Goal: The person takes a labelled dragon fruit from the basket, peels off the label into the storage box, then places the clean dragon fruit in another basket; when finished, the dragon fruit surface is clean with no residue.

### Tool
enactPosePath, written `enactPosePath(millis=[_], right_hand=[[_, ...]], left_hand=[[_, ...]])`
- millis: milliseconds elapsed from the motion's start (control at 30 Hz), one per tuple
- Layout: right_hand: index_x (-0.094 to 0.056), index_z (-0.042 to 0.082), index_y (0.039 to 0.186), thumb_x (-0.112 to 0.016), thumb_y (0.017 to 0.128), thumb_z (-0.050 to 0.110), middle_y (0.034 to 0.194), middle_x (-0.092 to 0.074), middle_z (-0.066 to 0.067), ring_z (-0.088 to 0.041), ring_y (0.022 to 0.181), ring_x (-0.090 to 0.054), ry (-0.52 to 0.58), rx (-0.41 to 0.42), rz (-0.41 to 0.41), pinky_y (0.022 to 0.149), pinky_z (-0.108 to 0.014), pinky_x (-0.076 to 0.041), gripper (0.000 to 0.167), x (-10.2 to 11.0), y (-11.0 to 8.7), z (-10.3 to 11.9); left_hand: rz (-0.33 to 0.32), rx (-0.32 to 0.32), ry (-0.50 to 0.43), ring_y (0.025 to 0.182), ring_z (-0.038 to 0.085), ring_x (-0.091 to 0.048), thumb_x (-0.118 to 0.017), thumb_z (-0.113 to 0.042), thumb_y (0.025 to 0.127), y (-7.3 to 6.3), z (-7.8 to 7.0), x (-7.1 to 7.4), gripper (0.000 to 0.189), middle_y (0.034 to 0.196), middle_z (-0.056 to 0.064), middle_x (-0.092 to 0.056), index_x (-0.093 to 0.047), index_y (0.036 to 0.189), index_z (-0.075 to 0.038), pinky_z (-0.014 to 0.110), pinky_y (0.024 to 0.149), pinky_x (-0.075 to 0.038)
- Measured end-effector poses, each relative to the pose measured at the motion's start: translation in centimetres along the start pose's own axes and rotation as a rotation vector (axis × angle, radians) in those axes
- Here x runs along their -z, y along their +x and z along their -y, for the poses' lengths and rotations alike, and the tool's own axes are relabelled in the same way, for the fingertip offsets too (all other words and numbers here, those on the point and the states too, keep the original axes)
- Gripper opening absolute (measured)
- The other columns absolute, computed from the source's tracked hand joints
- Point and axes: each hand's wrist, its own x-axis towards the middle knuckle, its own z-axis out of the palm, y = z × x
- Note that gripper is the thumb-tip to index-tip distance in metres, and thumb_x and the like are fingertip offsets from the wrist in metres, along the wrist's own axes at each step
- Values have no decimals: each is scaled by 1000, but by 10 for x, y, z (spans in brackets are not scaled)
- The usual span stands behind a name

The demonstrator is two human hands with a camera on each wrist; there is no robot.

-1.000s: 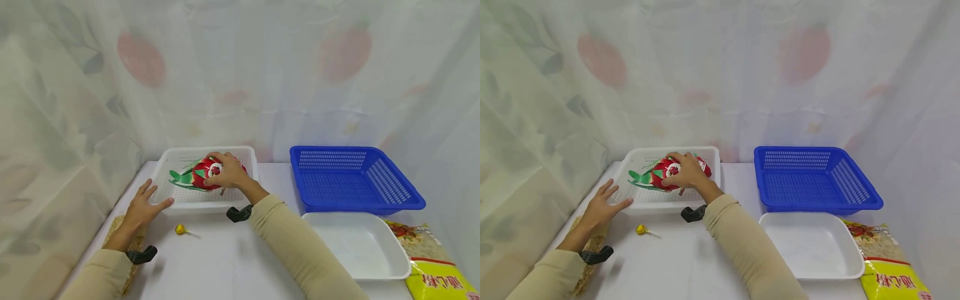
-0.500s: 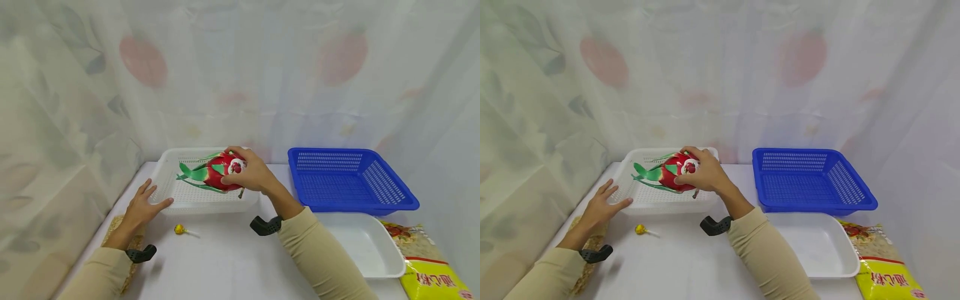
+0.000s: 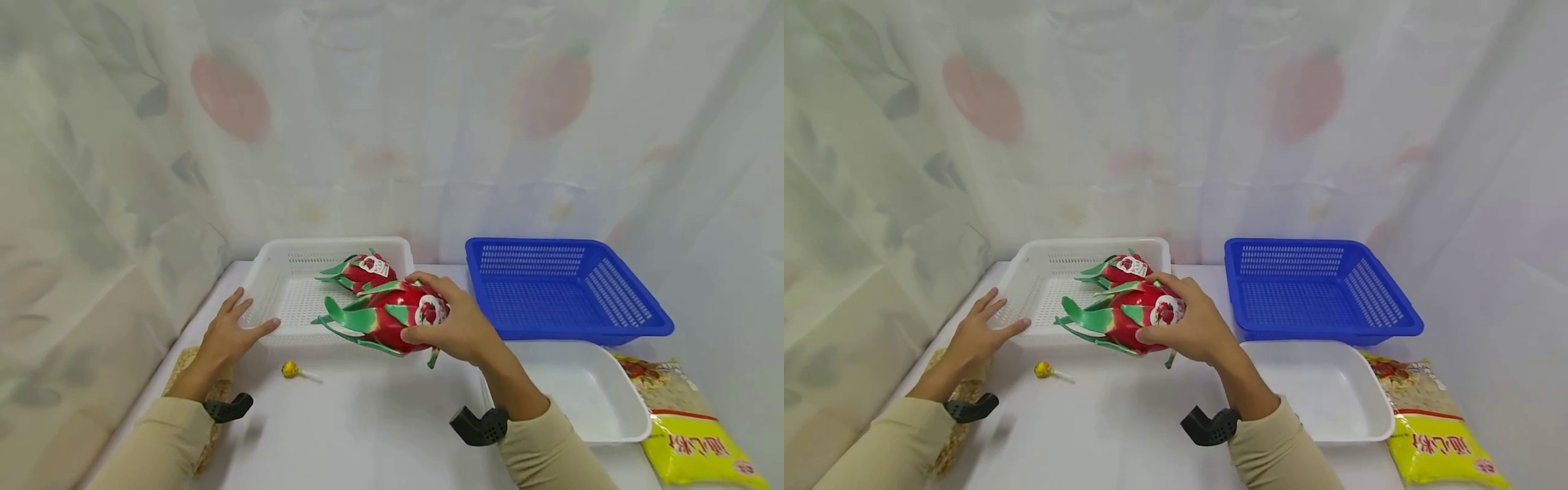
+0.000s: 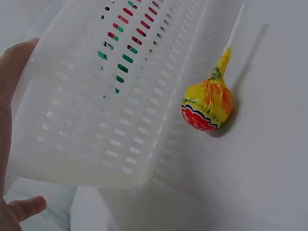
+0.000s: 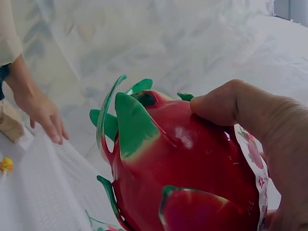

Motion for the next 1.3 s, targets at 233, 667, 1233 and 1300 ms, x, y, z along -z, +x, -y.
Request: enactPosePath(millis=[233,667,1233,1300], right_hand=[[-56,40,128,-87,65,27,118,-52,-2,-30,108,-51,37,-47,-23,72,-36,-55,71,-6,-37,-27],[-56,29,131,-84,68,24,120,-52,-5,-30,104,-54,144,-142,32,77,-38,-54,69,-38,-64,-92],[-55,26,135,-83,66,28,117,-54,-4,-27,99,-54,113,-118,62,77,-37,-50,75,-55,-58,-128],[-55,27,135,-84,65,28,118,-54,-3,-27,99,-54,119,-95,67,77,-37,-51,75,-56,-58,-129]], left_hand=[[13,-23,-18,132,57,-19,-63,-62,83,0,-1,2,100,159,16,-7,-31,145,10,74,94,-20],[4,-38,-16,134,54,-17,-64,-61,83,4,-1,2,100,158,18,-6,-31,144,12,71,97,-21],[-10,-46,-24,136,52,-15,-65,-58,84,2,0,3,98,157,21,-9,-32,142,14,70,98,-22],[-14,-55,-31,136,52,-15,-65,-57,84,2,1,3,97,157,22,-9,-31,143,13,70,98,-21]])
